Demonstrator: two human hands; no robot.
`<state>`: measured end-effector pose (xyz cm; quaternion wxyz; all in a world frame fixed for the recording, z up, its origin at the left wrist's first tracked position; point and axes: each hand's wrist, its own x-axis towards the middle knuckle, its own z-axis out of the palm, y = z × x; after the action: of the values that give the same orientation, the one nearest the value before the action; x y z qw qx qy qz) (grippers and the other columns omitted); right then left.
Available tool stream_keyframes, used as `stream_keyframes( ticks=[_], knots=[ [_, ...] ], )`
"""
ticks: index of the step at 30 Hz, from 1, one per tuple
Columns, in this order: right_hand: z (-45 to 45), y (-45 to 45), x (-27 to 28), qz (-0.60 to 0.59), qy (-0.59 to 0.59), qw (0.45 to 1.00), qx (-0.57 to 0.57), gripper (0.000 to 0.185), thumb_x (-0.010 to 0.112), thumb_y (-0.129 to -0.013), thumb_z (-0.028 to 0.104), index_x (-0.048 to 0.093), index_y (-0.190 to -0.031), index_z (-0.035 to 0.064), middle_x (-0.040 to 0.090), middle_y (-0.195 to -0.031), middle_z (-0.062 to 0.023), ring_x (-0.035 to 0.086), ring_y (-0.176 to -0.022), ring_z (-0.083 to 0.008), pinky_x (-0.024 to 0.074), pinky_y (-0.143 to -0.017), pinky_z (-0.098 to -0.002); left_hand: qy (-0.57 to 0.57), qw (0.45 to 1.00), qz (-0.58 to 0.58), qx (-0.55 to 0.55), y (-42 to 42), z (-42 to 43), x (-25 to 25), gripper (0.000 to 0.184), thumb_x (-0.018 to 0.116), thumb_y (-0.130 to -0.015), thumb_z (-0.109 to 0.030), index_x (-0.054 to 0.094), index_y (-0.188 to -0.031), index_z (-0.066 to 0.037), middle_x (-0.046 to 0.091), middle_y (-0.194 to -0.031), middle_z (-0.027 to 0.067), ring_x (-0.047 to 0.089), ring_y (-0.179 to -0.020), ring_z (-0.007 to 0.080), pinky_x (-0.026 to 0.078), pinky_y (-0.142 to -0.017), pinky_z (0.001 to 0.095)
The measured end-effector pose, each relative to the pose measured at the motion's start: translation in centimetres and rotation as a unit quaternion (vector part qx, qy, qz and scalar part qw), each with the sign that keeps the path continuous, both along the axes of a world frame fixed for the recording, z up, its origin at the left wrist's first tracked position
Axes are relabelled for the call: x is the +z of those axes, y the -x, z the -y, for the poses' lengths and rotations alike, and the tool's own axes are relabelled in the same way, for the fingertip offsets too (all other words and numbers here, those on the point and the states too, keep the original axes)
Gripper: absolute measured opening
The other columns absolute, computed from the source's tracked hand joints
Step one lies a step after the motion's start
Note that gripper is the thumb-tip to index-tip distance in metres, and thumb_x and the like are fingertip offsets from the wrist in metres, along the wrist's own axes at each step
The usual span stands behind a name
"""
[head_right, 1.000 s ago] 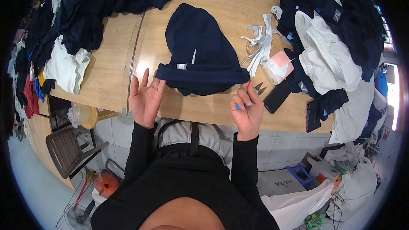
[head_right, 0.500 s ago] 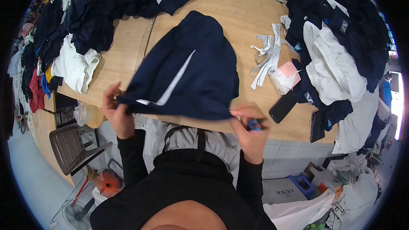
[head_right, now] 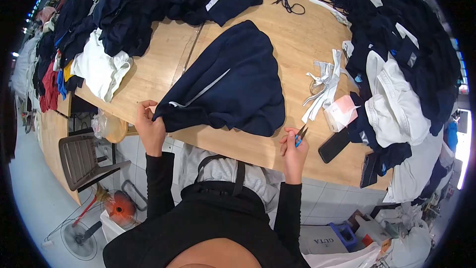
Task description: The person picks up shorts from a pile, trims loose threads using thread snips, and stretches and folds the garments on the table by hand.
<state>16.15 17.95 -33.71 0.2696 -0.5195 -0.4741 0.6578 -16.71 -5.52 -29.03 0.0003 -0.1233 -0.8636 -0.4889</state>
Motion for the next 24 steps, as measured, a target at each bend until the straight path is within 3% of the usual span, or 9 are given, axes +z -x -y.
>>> stream_keyframes(
  ticks=[2, 8, 10, 12, 13, 14, 16, 19, 24],
  knots=[
    [0.5, 1.3, -1.7, 0.021, -0.051, 0.998, -0.013, 0.021, 0.059, -0.115, 0.017, 0.068, -0.121, -0.0022, 0.063, -0.081, -0.0043, 0.053, -0.051, -0.0083, 0.0390, -0.046, -0.0246, 0.036, 0.999, 0.005, 0.022, 0.5, -0.1, 0.5, 0.018, 0.065, -0.092, 0.010, 0.067, -0.103, -0.004, 0.039, -0.069, -0.0067, 0.034, -0.064, 0.0053, 0.026, -0.058, 0.0267],
    [1.6, 2.5, -4.6, 0.071, -0.230, 0.970, -0.040, 0.022, 0.055, -0.116, 0.015, 0.066, -0.121, -0.0030, 0.065, -0.080, -0.0063, 0.058, -0.052, -0.0088, 0.0464, -0.048, -0.0253, -0.123, 0.985, 0.104, 0.054, 3.2, 1.6, -2.9, 0.032, 0.074, -0.100, -0.002, 0.063, -0.130, -0.003, 0.051, -0.078, -0.0030, 0.044, -0.065, 0.0075, 0.043, -0.063, 0.0250],
    [1.8, 2.5, -4.7, 0.078, -0.240, 0.967, -0.040, 0.021, 0.055, -0.115, 0.013, 0.067, -0.118, -0.0034, 0.066, -0.079, -0.0065, 0.059, -0.054, -0.0092, 0.0470, -0.050, -0.0266, -0.049, 0.996, -0.038, 0.064, 2.1, 1.5, -4.4, 0.045, 0.077, -0.100, -0.005, 0.058, -0.141, -0.004, 0.057, -0.085, -0.0010, 0.057, -0.077, 0.0098, 0.049, -0.072, 0.0259],
    [1.7, 2.7, -4.6, 0.087, -0.250, 0.964, -0.036, 0.020, 0.056, -0.115, 0.012, 0.068, -0.117, -0.0035, 0.066, -0.078, -0.0065, 0.060, -0.055, -0.0094, 0.0471, -0.051, -0.0272, -0.064, 0.996, -0.006, 0.055, -0.3, 0.1, -4.0, 0.032, 0.079, -0.100, -0.010, 0.066, -0.128, -0.004, 0.061, -0.083, -0.0011, 0.057, -0.075, 0.0089, 0.049, -0.069, 0.0260],
    [1.7, 2.7, -4.5, 0.096, -0.252, 0.963, -0.032, 0.020, 0.056, -0.115, 0.012, 0.068, -0.117, -0.0034, 0.066, -0.078, -0.0064, 0.060, -0.055, -0.0095, 0.0468, -0.052, -0.0272, -0.048, 0.998, 0.048, 0.021, -1.2, -0.5, -4.8, 0.024, 0.080, -0.101, -0.021, 0.071, -0.113, -0.003, 0.064, -0.078, 0.0020, 0.061, -0.071, 0.0128, 0.050, -0.066, 0.0294],
    [1.8, 2.6, -4.5, 0.104, -0.254, 0.961, -0.028, 0.020, 0.056, -0.115, 0.012, 0.068, -0.117, -0.0032, 0.066, -0.078, -0.0063, 0.060, -0.055, -0.0095, 0.0465, -0.052, -0.0272, -0.033, 0.994, 0.101, -0.015, -2.0, -1.2, -5.7, 0.031, 0.081, -0.101, -0.033, 0.076, -0.098, -0.002, 0.068, -0.073, 0.0051, 0.064, -0.067, 0.0167, 0.051, -0.064, 0.0328],
    [2.1, 2.5, -4.4, 0.109, -0.240, 0.964, -0.029, 0.020, 0.056, -0.114, 0.012, 0.068, -0.117, -0.0032, 0.067, -0.078, -0.0062, 0.060, -0.055, -0.0095, 0.0460, -0.052, -0.0272, 0.247, 0.962, 0.063, -0.103, -4.3, -3.1, -3.1, 0.060, 0.076, -0.098, -0.056, 0.075, -0.074, -0.001, 0.071, -0.065, 0.0155, 0.071, -0.061, 0.0314, 0.054, -0.061, 0.0430],
    [1.8, 2.6, -4.4, 0.098, -0.236, 0.966, -0.029, 0.020, 0.057, -0.114, 0.013, 0.068, -0.117, -0.0033, 0.067, -0.078, -0.0061, 0.060, -0.054, -0.0096, 0.0458, -0.052, -0.0272, 0.274, 0.947, 0.072, -0.150, -5.3, -4.5, -2.8, 0.069, 0.073, -0.095, -0.066, 0.077, -0.072, -0.002, 0.069, -0.064, 0.0201, 0.071, -0.063, 0.0411, 0.054, -0.062, 0.0488],
    [1.8, 2.6, -4.6, 0.092, -0.242, 0.965, -0.029, 0.020, 0.058, -0.113, 0.012, 0.069, -0.117, -0.0037, 0.067, -0.078, -0.0063, 0.059, -0.053, -0.0095, 0.0463, -0.052, -0.0273, 0.209, 0.961, 0.075, -0.165, -4.6, -5.2, -3.9, 0.057, 0.076, -0.095, -0.057, 0.081, -0.075, -0.004, 0.071, -0.064, 0.0181, 0.071, -0.062, 0.0393, 0.054, -0.060, 0.0476]
  ],
)
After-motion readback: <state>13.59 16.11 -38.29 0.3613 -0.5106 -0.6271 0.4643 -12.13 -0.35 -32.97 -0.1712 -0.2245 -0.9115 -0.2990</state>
